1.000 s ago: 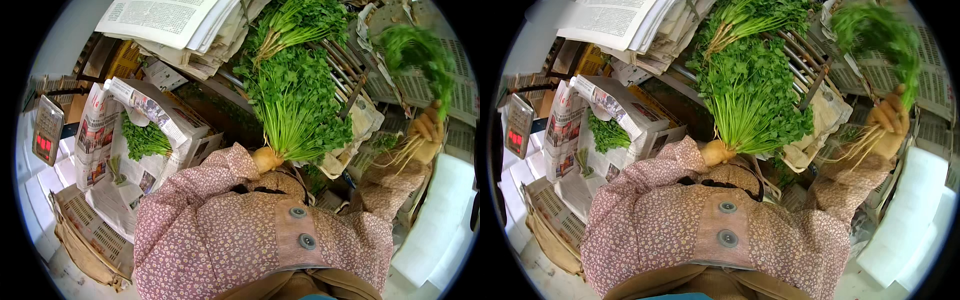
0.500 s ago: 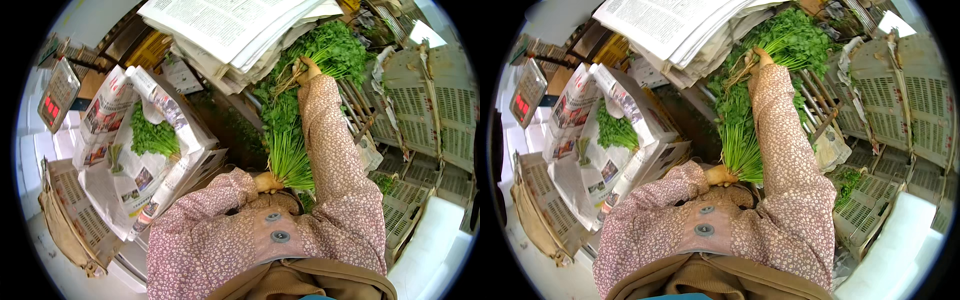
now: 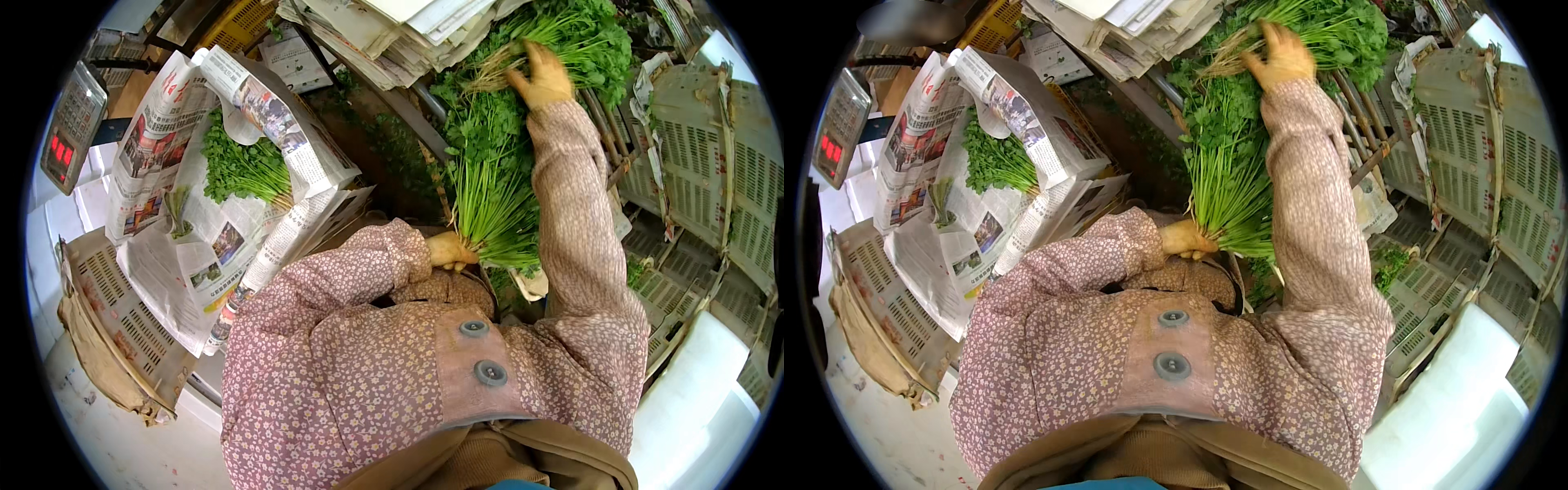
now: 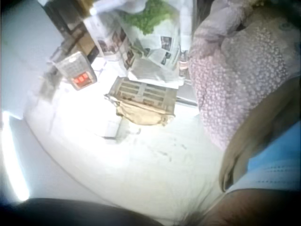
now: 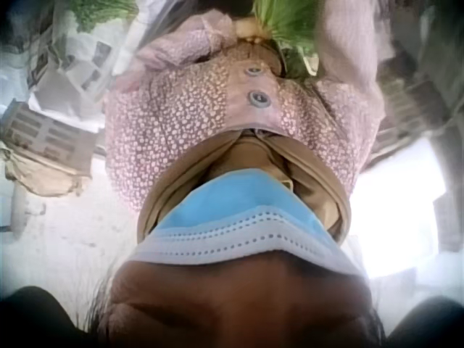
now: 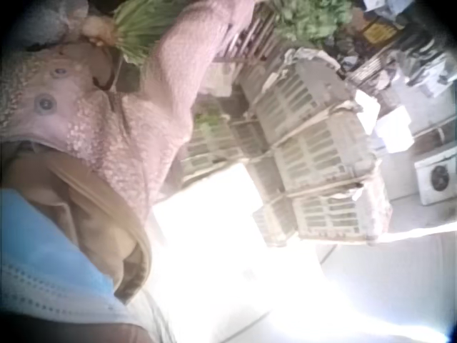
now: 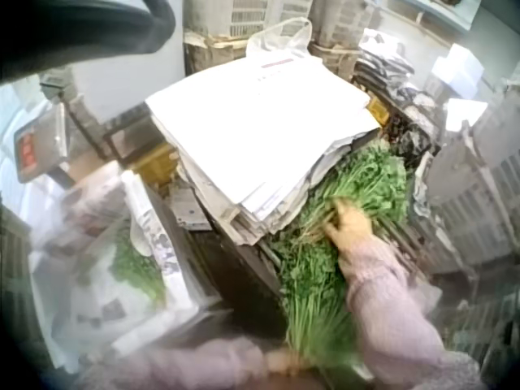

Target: The person gathers bunches of leafy green vegetables from a metal rack, aligns them by hand, and places them into a white styrofoam box lined with newspaper. The person then moves the filled box and continues handling more vegetables from the rack.

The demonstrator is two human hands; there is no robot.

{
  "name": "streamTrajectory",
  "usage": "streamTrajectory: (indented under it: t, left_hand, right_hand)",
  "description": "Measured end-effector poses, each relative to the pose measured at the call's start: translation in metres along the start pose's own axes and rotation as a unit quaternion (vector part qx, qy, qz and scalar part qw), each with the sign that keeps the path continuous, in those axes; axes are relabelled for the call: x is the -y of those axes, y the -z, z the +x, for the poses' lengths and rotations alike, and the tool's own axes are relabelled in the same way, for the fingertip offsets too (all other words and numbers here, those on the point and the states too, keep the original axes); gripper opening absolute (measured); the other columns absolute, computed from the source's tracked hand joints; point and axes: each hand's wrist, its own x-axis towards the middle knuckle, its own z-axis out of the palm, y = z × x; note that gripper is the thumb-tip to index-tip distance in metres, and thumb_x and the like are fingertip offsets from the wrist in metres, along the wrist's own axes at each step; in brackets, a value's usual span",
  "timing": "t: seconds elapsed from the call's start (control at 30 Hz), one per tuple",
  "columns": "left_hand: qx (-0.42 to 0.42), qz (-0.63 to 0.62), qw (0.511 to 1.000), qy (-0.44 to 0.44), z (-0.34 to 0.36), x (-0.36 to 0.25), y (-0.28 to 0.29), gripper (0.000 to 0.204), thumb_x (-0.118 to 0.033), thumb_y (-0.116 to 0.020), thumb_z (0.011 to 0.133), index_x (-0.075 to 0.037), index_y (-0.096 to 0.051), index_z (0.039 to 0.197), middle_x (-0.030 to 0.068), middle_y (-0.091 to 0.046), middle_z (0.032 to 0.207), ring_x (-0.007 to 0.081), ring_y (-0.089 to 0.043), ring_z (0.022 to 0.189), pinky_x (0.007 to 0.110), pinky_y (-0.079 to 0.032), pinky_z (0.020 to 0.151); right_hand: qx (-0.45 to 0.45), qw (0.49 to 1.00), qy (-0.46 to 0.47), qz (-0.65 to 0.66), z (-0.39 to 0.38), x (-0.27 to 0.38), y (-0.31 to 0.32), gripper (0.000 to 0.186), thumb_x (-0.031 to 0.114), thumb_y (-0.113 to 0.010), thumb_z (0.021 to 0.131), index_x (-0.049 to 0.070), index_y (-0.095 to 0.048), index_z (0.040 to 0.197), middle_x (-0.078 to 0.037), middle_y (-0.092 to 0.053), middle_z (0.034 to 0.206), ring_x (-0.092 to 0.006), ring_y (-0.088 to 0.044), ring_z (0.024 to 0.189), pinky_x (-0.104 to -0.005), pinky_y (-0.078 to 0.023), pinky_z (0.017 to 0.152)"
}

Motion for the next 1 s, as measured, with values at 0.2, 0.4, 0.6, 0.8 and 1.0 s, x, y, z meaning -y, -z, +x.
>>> streamTrajectory:
  t: [0.2, 0.4, 0.6, 0.8, 1.0]
  left_hand:
    - [0.035, -0.114, 0.991, 0.061, -0.01, -0.016, -0.005, 0.018, -0.015, -0.055, 0.088, -0.008, -0.051, 0.072, -0.0003, -0.044, 0.055, 0.0051, -0.032, 0.041, 0.022, -0.022, 0.038]
    - [0.096, -0.143, 0.981, 0.09, -0.026, -0.063, -0.017, 0.035, -0.025, -0.046, 0.094, -0.011, -0.045, 0.062, -0.0053, -0.037, 0.051, 0.0031, -0.027, 0.04, 0.02, -0.02, 0.037]
    - [0.088, -0.126, 0.987, 0.039, -0.038, -0.094, -0.03, 0.032, -0.024, -0.048, 0.094, -0.011, -0.047, 0.065, -0.0057, -0.039, 0.051, 0.002, -0.029, 0.039, 0.018, -0.022, 0.036]
    - [0.022, 0.083, 0.993, -0.084, -0.056, -0.16, -0.065, 0.018, -0.025, -0.053, 0.091, -0.008, -0.052, 0.085, -0.0036, -0.043, 0.054, 0.0036, -0.032, 0.041, 0.019, -0.022, 0.035]
    - [-0.085, -0.217, 0.972, 0.043, -0.033, -0.039, -0.042, 0.03, -0.027, -0.047, 0.093, -0.003, -0.06, 0.079, 0.0043, -0.058, 0.062, 0.0051, -0.043, 0.043, 0.018, -0.031, 0.037]
  right_hand:
    - [-0.085, 0.963, 0.025, 0.254, -0.043, -0.047, 0.017, 0.061, 0.047, -0.052, 0.086, 0.02, -0.035, 0.138, -0.01, -0.03, 0.144, -0.0301, -0.029, 0.131, -0.0432, -0.032, 0.103]
    - [0.019, 0.74, -0.222, 0.634, -0.268, -0.019, 0.107, 0.044, 0.035, -0.045, 0.093, -0.001, -0.053, 0.116, -0.013, -0.062, 0.104, -0.0234, -0.061, 0.091, -0.0332, -0.049, 0.079]
    - [0.247, 0.522, -0.209, 0.789, -0.347, 0.074, 0.085, 0.065, 0.052, -0.03, 0.094, -0.003, -0.041, 0.127, -0.018, -0.055, 0.118, -0.0268, -0.056, 0.104, -0.0404, -0.043, 0.092]
    - [-0.011, 0.453, -0.282, 0.846, -0.289, 0.072, 0.086, 0.056, 0.053, -0.059, 0.082, 0.001, -0.058, 0.1, -0.006, -0.059, 0.085, -0.0156, -0.053, 0.077, -0.0312, -0.042, 0.07]
    - [0.113, 0.344, -0.287, 0.887, -0.316, 0.113, -0.02, 0.069, 0.067, -0.049, 0.079, 0.005, -0.054, 0.11, -0.006, -0.06, 0.079, -0.0187, -0.056, 0.074, -0.0372, -0.046, 0.072]
